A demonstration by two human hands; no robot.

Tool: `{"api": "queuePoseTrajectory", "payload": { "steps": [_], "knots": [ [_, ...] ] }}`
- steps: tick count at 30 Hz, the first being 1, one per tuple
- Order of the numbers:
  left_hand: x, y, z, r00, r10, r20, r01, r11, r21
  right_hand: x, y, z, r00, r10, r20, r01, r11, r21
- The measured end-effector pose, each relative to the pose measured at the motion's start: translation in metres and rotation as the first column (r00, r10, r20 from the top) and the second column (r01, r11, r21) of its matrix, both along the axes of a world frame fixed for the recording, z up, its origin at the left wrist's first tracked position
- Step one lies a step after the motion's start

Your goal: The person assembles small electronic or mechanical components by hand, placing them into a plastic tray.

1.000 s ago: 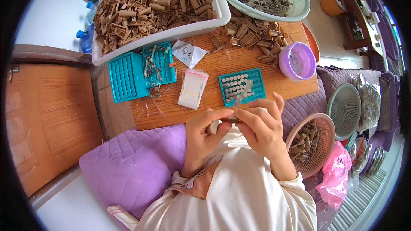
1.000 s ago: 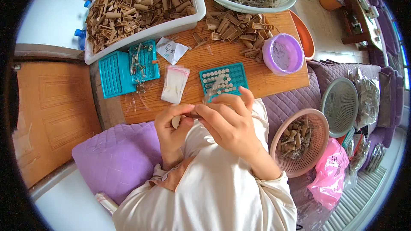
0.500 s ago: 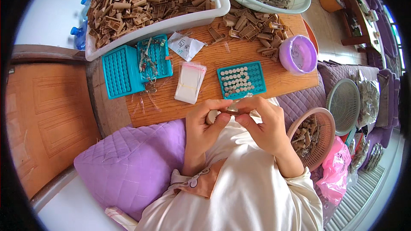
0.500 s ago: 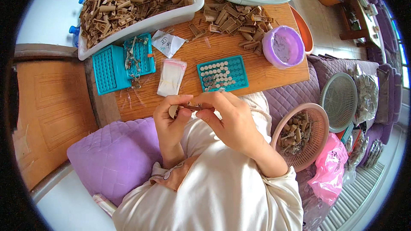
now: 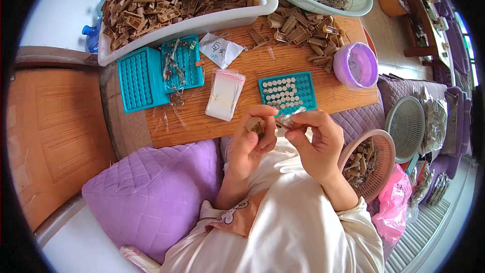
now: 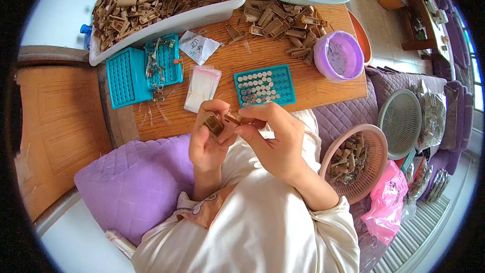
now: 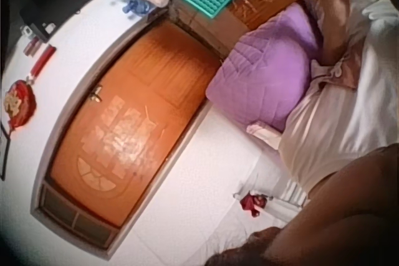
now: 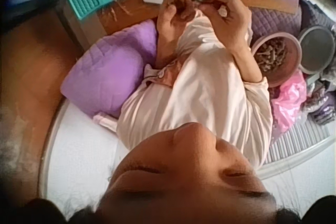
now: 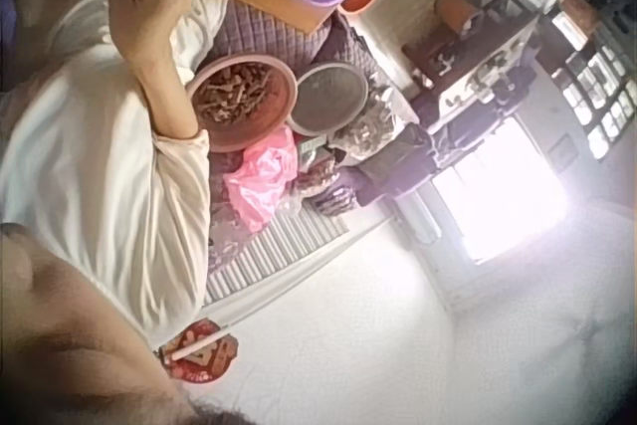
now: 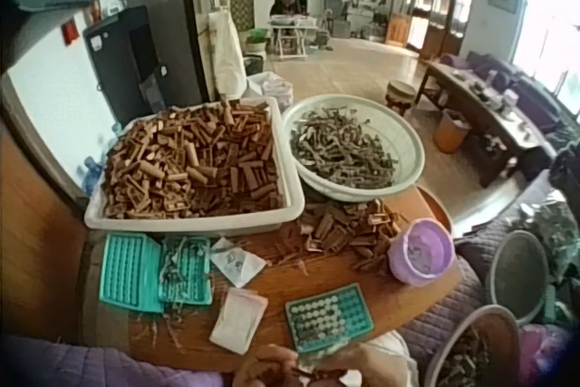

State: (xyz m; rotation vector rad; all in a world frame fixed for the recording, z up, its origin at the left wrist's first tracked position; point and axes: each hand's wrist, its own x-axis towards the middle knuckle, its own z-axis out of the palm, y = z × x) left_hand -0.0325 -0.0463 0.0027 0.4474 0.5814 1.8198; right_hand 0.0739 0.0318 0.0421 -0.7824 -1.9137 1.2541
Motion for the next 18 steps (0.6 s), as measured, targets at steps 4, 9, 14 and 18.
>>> {"api": "queuePoseTrajectory", "payload": {
  "steps": [4, 9, 14, 18],
  "knots": [
    [0.003, 0.0, -0.001, 0.976, 0.127, 0.177, -0.118, 0.991, -0.06, -0.011, -0.007, 0.0, 0.994, -0.071, -0.087, 0.069, 0.997, -0.029],
    [0.003, 0.002, -0.011, 0.962, 0.239, -0.133, -0.243, 0.97, -0.015, -0.018, -0.006, -0.002, 0.999, 0.033, -0.024, -0.028, 0.98, 0.196],
    [0.001, 0.0, -0.013, 0.985, 0.157, -0.078, -0.156, 0.988, 0.018, -0.017, -0.005, -0.006, 0.997, 0.08, -0.011, -0.075, 0.969, 0.237],
    [0.001, 0.001, -0.018, 0.992, 0.125, -0.004, -0.125, 0.992, 0.01, -0.017, -0.006, -0.008, 0.998, 0.062, -0.033, -0.053, 0.972, 0.228]
  ]
}}
